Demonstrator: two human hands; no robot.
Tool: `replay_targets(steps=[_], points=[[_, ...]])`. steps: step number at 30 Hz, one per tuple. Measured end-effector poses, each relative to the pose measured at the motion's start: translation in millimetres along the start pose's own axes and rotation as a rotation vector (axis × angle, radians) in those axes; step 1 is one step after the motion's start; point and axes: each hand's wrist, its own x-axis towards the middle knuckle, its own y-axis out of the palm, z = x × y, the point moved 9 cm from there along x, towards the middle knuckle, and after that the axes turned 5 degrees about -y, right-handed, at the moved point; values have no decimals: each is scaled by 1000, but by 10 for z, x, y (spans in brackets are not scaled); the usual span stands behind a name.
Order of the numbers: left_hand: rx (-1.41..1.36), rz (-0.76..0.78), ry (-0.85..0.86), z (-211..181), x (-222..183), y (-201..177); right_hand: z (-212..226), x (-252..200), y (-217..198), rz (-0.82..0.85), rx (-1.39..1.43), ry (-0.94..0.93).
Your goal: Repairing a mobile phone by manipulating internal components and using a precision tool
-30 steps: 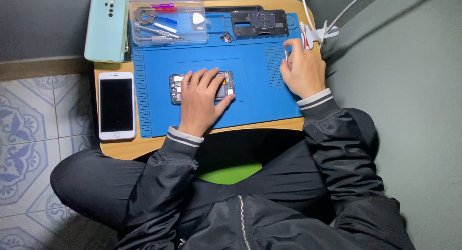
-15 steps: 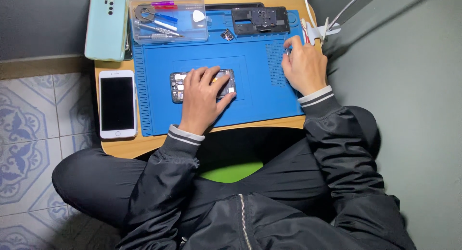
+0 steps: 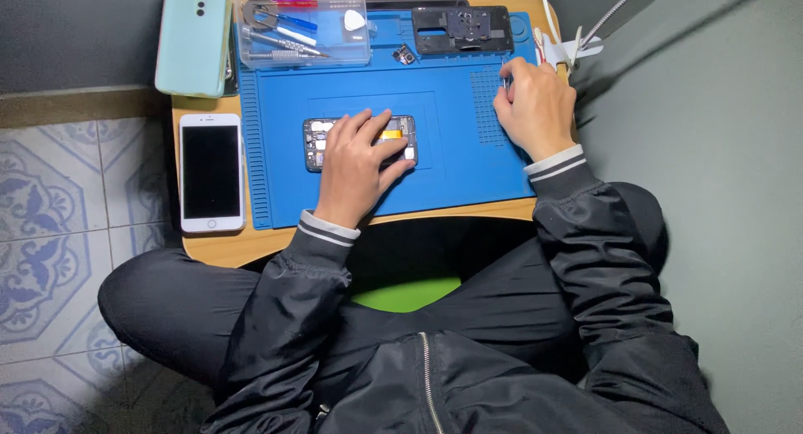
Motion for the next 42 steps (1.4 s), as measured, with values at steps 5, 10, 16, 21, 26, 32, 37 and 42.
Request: replay_targets(steps=[5,10,16,21,26,32,37,42], points=[[20,17,-11,31,32,-2,254,194,-159,-225,-9,-55],[77,13,19,20,51,-14,1063,659,-383,-312,313,-173],[35,-1,14,33,38,16,1875,1246,-91,-314,534,-304],[45,-20,7,53,75,16,2206,1587,272,-206,392,-321],[86,0,13,52,100,-32,2208,1680,317,-205,344,-333],[58,20,-13,43,131,-52,1882,1419,-67,-223,461,-247],[32,47,-36,45,108,-6,1480,906,-448,-309,640,-179],[-41,22,-51,50,96,-17,1121,372,-744,-265,904,-84]])
